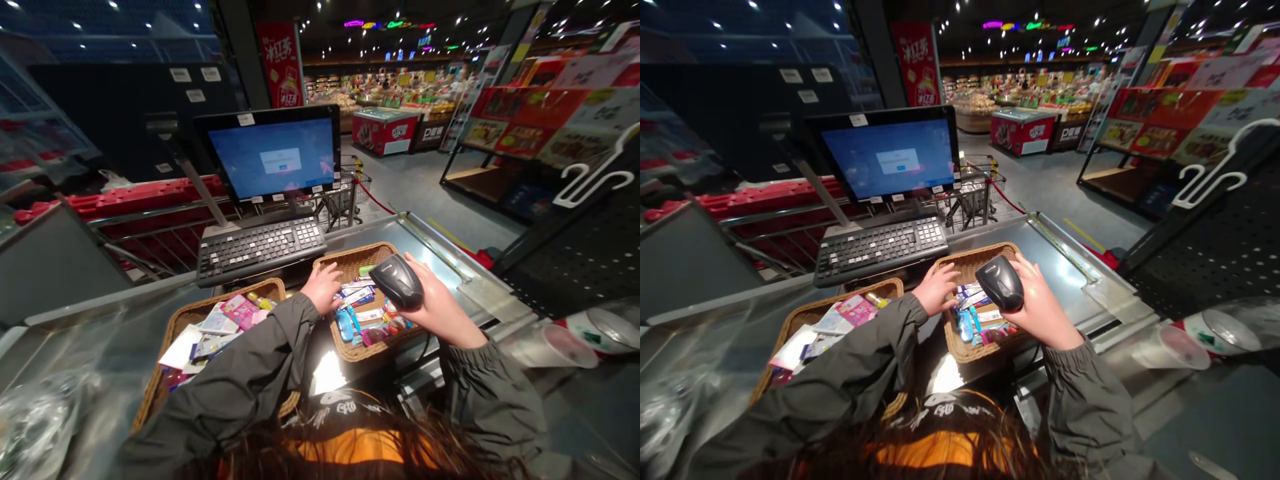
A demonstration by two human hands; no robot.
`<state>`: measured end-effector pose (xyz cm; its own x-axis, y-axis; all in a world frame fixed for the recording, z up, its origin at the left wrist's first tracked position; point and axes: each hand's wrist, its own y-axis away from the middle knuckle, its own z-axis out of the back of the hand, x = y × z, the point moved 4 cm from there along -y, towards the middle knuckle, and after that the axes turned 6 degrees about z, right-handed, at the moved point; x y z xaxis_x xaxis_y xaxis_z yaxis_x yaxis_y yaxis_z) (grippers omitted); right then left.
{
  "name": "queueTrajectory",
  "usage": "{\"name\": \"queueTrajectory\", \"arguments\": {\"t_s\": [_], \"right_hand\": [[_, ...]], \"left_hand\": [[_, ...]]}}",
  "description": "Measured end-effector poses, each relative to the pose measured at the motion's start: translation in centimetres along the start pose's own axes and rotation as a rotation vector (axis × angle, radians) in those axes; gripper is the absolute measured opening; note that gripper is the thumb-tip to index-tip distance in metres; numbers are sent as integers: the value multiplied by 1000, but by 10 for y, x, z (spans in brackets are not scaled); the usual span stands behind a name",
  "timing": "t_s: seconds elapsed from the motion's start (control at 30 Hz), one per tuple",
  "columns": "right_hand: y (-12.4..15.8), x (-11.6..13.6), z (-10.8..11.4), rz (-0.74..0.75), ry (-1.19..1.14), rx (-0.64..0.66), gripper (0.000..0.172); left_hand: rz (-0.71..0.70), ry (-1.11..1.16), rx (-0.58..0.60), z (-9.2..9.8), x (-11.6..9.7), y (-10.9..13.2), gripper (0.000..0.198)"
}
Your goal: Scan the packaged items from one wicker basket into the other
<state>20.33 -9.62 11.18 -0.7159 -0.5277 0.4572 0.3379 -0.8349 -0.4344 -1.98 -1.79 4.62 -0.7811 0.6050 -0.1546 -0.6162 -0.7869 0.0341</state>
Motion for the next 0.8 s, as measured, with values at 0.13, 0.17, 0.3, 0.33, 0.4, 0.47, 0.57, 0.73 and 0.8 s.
{"name": "queueTrajectory", "arguments": {"t_s": [0.13, 0.17, 0.3, 0.33, 0.4, 0.47, 0.57, 0.73, 0.8], "right_hand": [[6, -20, 11, -42, 4, -31, 68], [7, -25, 12, -50, 2, -37, 69], [9, -44, 15, -84, -19, -48, 70], [9, -49, 15, -90, -25, -51, 70], [9, -58, 14, -101, -34, -53, 69], [9, -68, 14, -109, -40, -50, 70], [6, -78, 14, -110, -60, -39, 71], [-2, -88, 16, -128, -75, -31, 67], [-4, -90, 17, -131, -77, -41, 67]], "left_hand": [[-37, -105, 125, -36, -9, -56, 25], [-40, -115, 150, -46, -12, -68, 26], [-25, -123, 244, -85, -19, -102, 24], [-9, -125, 267, -94, -19, -108, 25], [30, -130, 304, -109, -20, -116, 30], [65, -135, 323, -121, -20, -120, 37], [95, -138, 314, -132, -23, -123, 44], [121, -124, 254, -136, -29, -127, 44], [122, -117, 237, -134, -30, -128, 39]]}}
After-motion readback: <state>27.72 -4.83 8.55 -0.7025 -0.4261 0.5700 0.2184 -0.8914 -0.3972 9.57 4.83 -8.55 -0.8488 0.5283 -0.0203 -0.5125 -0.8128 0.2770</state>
